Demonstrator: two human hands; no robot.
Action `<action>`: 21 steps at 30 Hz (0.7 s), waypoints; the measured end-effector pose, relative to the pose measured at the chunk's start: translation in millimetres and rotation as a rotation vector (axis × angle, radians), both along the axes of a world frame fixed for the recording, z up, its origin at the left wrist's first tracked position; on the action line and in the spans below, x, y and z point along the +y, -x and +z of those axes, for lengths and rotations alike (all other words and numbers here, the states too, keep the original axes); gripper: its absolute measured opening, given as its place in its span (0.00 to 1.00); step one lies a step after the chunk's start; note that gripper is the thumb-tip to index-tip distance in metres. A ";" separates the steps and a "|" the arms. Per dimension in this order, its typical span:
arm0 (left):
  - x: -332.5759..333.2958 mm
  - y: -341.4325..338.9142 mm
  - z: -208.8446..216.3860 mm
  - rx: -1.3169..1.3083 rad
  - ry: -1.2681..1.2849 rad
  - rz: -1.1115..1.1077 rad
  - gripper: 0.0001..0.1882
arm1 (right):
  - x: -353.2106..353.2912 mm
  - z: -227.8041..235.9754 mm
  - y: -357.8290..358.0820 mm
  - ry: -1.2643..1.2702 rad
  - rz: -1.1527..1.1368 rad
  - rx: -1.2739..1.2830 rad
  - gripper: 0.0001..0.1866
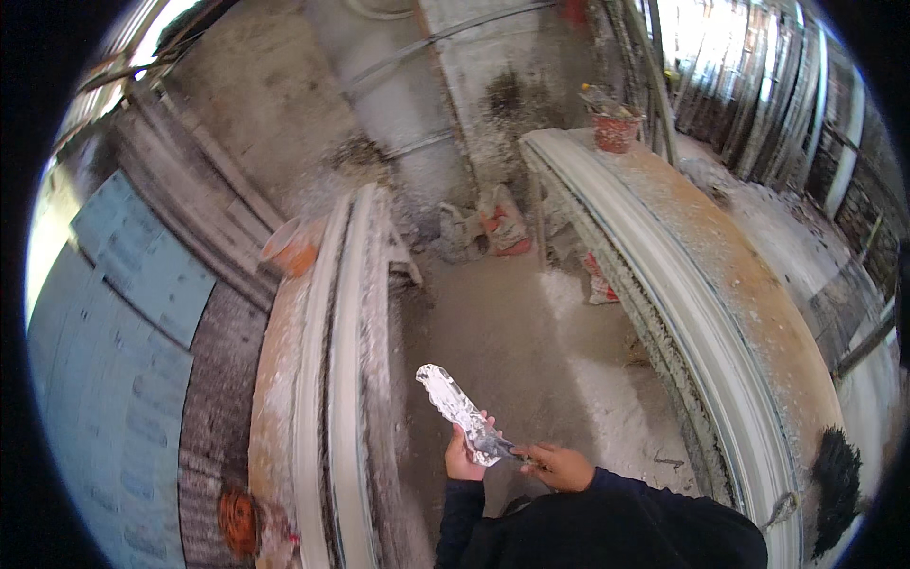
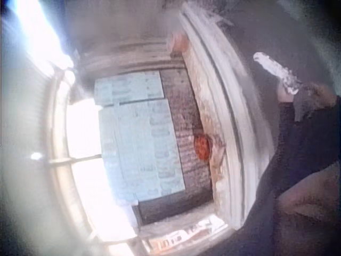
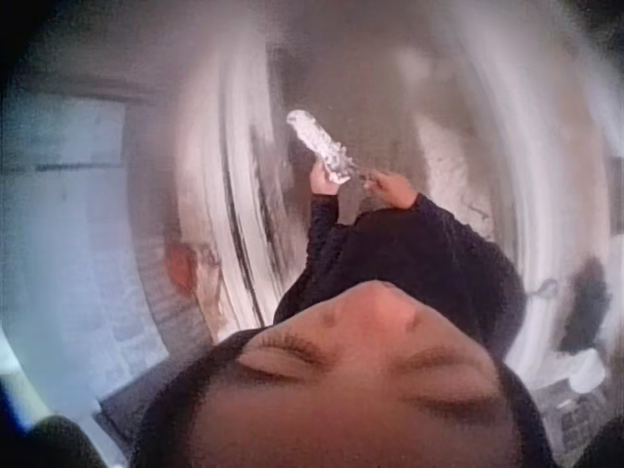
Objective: The person scrapes and wipes dust and debris from long white moldings using a putty knife and a cloth. They repeatedly scrape the molding surface, wipe the tool, and move between moldings on a workbench in a cluttered workshop.
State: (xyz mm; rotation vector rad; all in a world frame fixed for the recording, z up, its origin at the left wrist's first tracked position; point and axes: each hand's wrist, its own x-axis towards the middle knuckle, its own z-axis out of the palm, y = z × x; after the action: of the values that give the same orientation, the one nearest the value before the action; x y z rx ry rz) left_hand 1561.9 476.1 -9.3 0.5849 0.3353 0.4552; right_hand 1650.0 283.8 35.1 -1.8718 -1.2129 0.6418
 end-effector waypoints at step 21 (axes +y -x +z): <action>229.2 -536.2 -27.3 0.067 -0.003 -0.288 0.29 | 215.4 -23.1 -438.6 0.046 -0.517 -0.155 0.21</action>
State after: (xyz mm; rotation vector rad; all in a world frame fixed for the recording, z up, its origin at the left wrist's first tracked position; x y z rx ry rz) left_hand 2098.1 705.3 -36.6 0.6410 0.3086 0.1590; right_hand 2088.5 499.2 12.0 -2.1884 -0.7547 0.2449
